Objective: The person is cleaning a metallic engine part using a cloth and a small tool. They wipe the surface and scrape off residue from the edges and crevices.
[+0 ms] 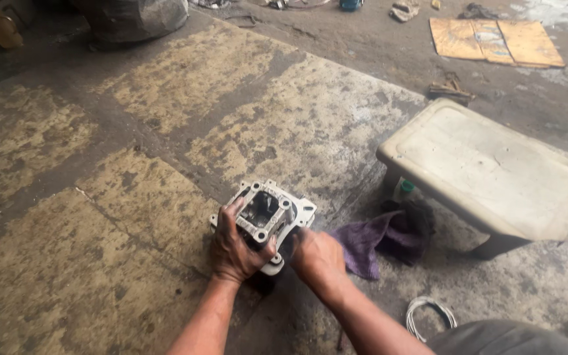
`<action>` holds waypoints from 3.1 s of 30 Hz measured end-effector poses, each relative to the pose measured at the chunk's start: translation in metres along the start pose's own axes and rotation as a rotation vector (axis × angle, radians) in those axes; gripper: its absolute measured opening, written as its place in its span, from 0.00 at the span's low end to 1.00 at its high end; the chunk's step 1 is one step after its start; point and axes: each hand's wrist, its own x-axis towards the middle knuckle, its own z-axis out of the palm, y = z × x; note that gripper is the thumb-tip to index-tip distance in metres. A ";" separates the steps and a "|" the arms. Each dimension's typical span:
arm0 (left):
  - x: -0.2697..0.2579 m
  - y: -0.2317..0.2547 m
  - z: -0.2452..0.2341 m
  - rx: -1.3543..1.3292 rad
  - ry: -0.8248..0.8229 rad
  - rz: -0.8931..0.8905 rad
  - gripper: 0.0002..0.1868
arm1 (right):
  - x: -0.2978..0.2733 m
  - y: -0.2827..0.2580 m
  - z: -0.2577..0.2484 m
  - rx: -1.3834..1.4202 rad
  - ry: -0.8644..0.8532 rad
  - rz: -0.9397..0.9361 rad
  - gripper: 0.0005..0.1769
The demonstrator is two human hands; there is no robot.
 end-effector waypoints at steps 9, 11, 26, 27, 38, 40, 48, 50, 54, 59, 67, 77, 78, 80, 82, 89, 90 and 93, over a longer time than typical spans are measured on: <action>-0.001 -0.004 0.002 -0.061 0.070 0.077 0.51 | 0.011 0.001 0.025 -0.056 -0.035 0.010 0.12; -0.001 -0.002 0.002 -0.015 0.046 0.049 0.51 | 0.021 -0.001 0.024 0.139 -0.124 0.227 0.15; -0.001 -0.004 0.002 -0.053 0.064 0.070 0.51 | 0.005 0.001 0.001 -0.093 -0.028 -0.134 0.11; -0.003 -0.005 0.004 -0.053 0.067 0.072 0.51 | 0.004 0.003 0.008 -0.005 0.000 -0.109 0.12; 0.012 0.014 -0.024 -0.020 -0.265 -0.215 0.55 | 0.003 0.057 -0.030 0.038 -0.278 0.086 0.18; 0.021 0.024 -0.035 -0.001 -0.399 -0.355 0.57 | 0.004 0.061 -0.033 -0.370 -0.426 -0.242 0.16; -0.010 0.040 -0.032 -0.114 -0.055 -0.169 0.64 | -0.005 0.042 -0.030 0.062 0.080 -0.378 0.08; -0.001 0.029 -0.021 -0.045 -0.071 -0.199 0.64 | -0.004 0.049 -0.013 0.166 0.088 -0.500 0.12; 0.009 0.016 -0.015 -0.044 -0.102 -0.133 0.52 | 0.016 0.080 0.020 -0.117 -0.010 -0.286 0.11; 0.005 0.013 -0.002 -0.043 0.066 -0.044 0.50 | 0.004 0.092 0.046 -0.304 -0.150 -0.353 0.17; 0.004 0.010 -0.006 -0.067 0.071 -0.038 0.50 | 0.000 0.088 0.012 -0.340 -0.035 -0.381 0.24; 0.002 -0.004 -0.003 -0.054 -0.028 -0.107 0.51 | -0.005 0.068 0.002 -0.494 -0.321 -0.074 0.33; 0.002 -0.005 -0.001 -0.052 -0.058 -0.134 0.51 | -0.010 0.060 0.001 -0.497 -0.358 -0.104 0.34; 0.005 -0.008 0.002 -0.080 -0.019 -0.040 0.51 | -0.014 0.048 -0.005 -0.515 -0.419 -0.162 0.37; 0.004 -0.011 0.001 -0.081 -0.010 -0.019 0.51 | -0.011 0.047 -0.016 -0.514 -0.391 -0.110 0.32; 0.004 -0.006 -0.002 -0.082 -0.042 -0.084 0.52 | -0.004 0.077 -0.007 -0.455 -0.265 -0.062 0.35; 0.003 -0.006 -0.003 -0.072 -0.052 -0.097 0.52 | -0.008 0.076 0.000 -0.437 -0.266 -0.101 0.34; 0.004 -0.007 -0.004 -0.080 -0.041 -0.067 0.52 | -0.012 0.069 0.001 -0.415 -0.246 -0.162 0.28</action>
